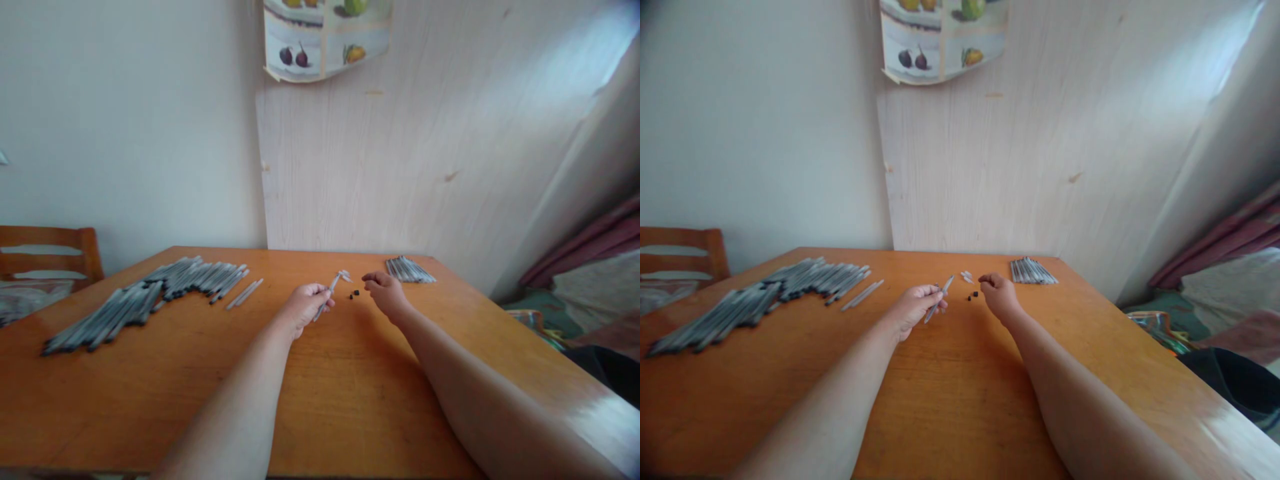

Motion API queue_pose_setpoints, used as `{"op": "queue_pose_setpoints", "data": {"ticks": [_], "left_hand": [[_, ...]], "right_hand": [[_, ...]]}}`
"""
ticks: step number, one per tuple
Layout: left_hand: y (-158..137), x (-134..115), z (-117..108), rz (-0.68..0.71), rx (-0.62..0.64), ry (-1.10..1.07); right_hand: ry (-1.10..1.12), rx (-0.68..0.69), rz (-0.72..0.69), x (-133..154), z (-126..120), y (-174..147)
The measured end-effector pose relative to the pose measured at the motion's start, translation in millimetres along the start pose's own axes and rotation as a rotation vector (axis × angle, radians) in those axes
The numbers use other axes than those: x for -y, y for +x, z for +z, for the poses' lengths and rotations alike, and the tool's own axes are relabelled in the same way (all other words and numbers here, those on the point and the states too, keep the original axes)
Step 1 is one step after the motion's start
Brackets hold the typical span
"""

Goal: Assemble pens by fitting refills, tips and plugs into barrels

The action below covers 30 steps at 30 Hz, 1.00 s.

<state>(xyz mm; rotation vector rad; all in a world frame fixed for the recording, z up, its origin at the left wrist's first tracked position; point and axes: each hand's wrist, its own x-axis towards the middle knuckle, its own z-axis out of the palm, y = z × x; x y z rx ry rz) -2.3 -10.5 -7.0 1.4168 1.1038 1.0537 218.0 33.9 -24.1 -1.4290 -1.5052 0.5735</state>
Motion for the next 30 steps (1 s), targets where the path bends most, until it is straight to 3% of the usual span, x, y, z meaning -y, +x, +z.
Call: {"op": "queue_pose_setpoints", "data": {"ticks": [5, 10, 30], "left_hand": [[0, 1, 0, -0.003, -0.004, -0.006], [1, 1, -1, 0.005, -0.008, -0.006], [4, 5, -4, 0.023, 0.012, -0.027]], "right_hand": [[-0.517, 0.204, -0.183, -6, 7, -2], [-0.766, 0.286, -0.206, 7, 11, -13], [-0.73, 0.382, -0.283, 15, 16, -19]]}}
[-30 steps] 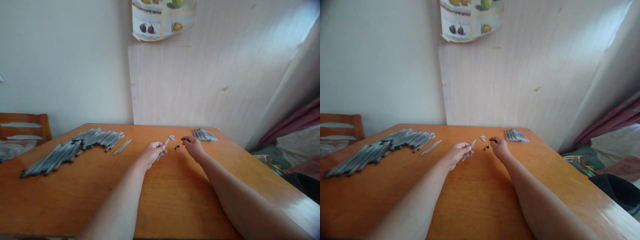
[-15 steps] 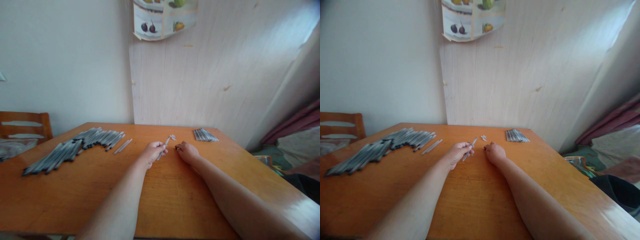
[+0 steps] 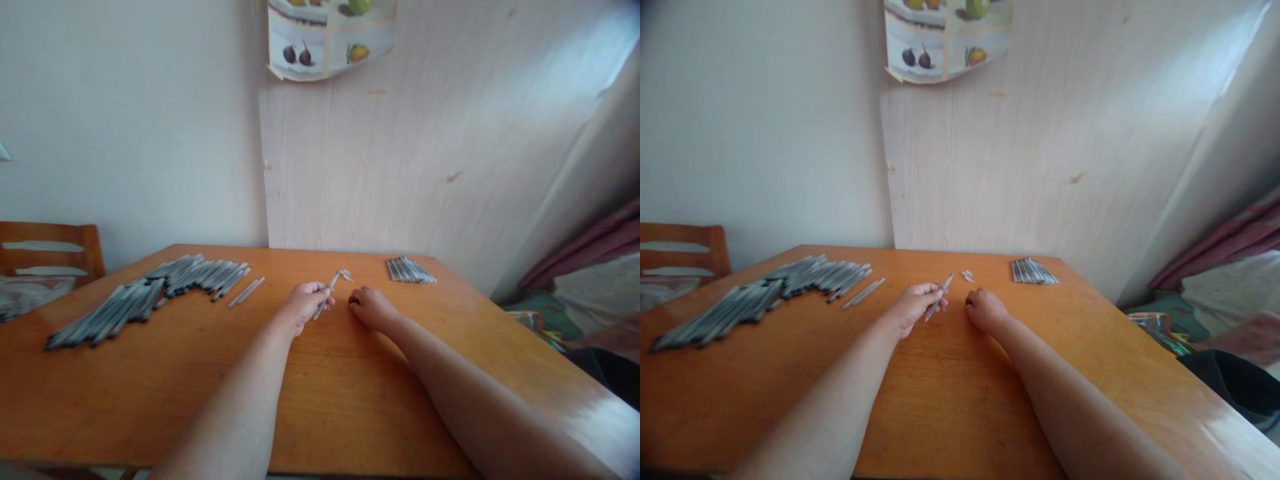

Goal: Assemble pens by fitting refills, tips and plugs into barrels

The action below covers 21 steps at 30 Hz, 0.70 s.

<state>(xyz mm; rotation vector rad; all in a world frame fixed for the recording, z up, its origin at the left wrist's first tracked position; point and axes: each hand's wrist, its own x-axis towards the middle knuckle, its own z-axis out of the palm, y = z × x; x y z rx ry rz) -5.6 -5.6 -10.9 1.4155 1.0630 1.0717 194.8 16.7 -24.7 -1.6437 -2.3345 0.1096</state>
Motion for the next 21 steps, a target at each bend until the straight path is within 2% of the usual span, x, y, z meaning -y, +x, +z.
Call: {"op": "queue_pose_setpoints", "data": {"ticks": [5, 8, 11, 14, 16, 18, 21], "left_hand": [[-1, -1, 0, -0.019, 0.007, -0.009], [-2, -3, 0, -0.034, 0.025, -0.014], [-3, -3, -1, -0.048, 0.059, -0.022], [-3, -2, -1, -0.055, 0.094, -0.02], [-3, -2, -1, -0.056, 0.106, -0.011], [-4, -3, 0, -0.052, 0.113, 0.003], [-6, -7, 1, -0.04, 0.126, 0.02]], "right_hand": [[-0.013, -0.022, 0.002, 3, 1, -4], [0.085, -0.084, 0.0, 3, 1, -5], [0.397, -0.18, 0.074, 3, -2, -3], [0.902, -0.222, 0.19, 5, -10, -2], [1.181, -0.23, 0.204, 7, -17, -2], [1.337, -0.232, 0.186, 11, -25, -4], [1.424, -0.239, 0.152, 16, -34, -8]]}}
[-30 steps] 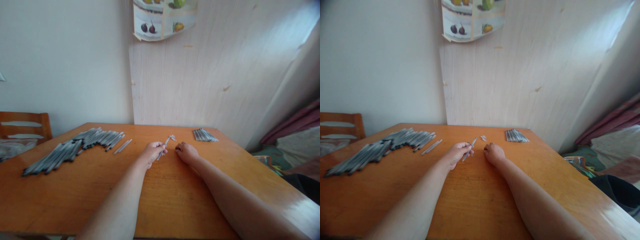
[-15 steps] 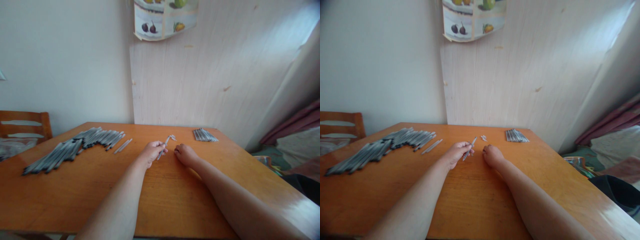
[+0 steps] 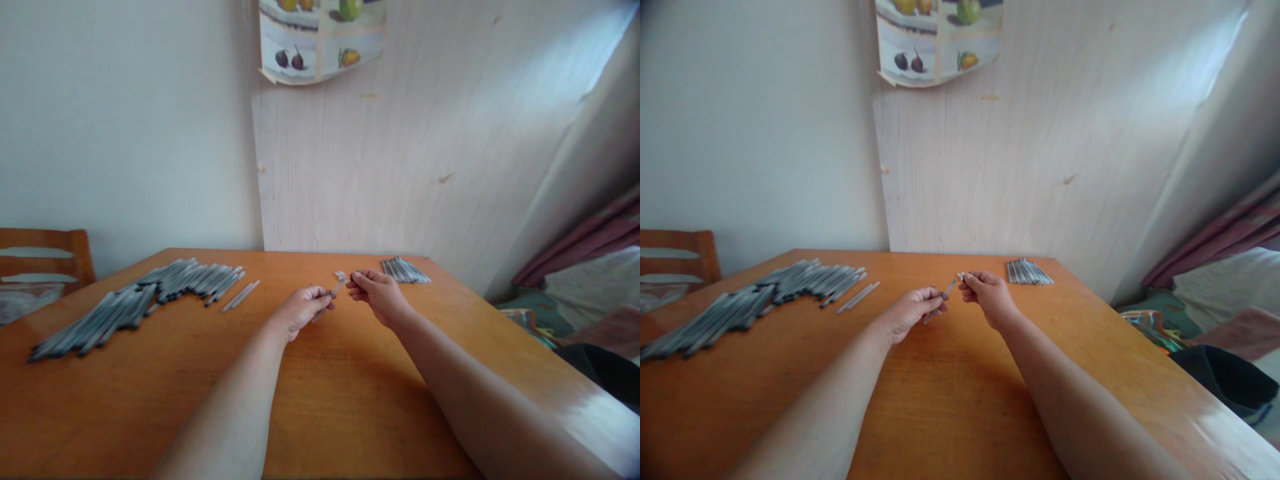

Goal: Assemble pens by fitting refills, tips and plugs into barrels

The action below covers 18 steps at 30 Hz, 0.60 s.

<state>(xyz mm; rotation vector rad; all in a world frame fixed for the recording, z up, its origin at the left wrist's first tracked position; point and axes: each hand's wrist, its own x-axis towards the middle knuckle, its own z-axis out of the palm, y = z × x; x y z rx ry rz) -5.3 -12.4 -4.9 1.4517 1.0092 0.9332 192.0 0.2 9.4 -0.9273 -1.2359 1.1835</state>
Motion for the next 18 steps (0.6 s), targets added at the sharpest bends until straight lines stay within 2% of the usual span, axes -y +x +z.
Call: {"op": "queue_pose_setpoints", "data": {"ticks": [8, 18], "left_hand": [[-2.3, -3.5, 2.0, -0.01, 0.008, 0.007], [0.0, 0.1, 1.6, -0.013, 0.023, 0.005]], "right_hand": [[-0.034, 0.012, -0.067, 3.1, 4.1, -3.9], [-0.069, 0.04, -0.075, 5.0, 7.0, -6.9]]}}
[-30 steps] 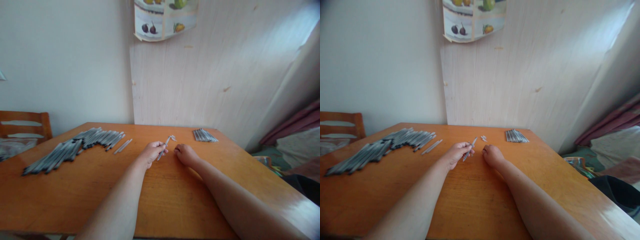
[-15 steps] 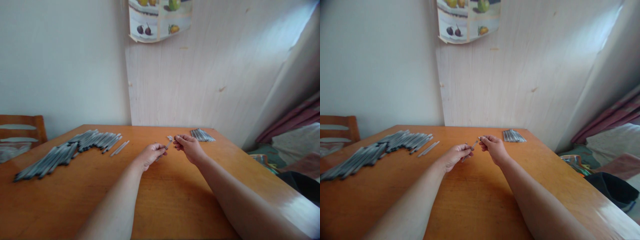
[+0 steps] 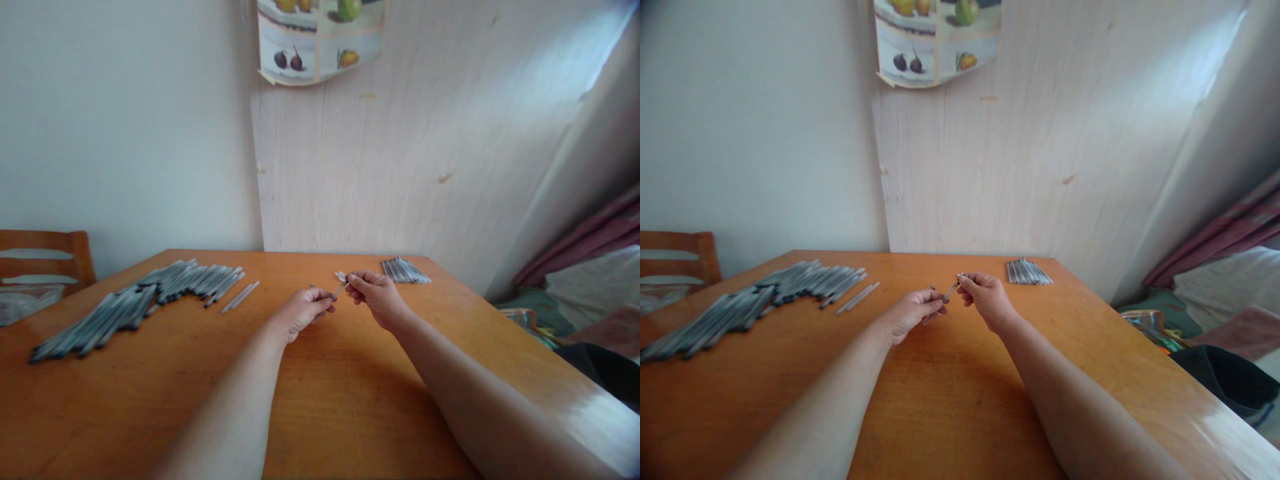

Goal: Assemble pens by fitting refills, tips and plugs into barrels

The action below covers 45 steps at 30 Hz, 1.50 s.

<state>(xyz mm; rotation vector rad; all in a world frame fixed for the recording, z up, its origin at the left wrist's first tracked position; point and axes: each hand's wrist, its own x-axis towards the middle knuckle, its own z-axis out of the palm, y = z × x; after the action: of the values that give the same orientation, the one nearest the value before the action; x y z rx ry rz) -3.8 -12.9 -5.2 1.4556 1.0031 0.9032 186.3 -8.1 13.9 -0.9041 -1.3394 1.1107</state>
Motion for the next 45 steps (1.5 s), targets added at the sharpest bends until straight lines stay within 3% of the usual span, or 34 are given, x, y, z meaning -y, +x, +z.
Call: {"op": "queue_pose_setpoints", "data": {"ticks": [45], "left_hand": [[-1.7, -1.5, 1.5, -0.007, -0.003, 0.016]], "right_hand": [[-0.077, 0.07, 0.019, -2.7, -3.1, -0.4]]}}
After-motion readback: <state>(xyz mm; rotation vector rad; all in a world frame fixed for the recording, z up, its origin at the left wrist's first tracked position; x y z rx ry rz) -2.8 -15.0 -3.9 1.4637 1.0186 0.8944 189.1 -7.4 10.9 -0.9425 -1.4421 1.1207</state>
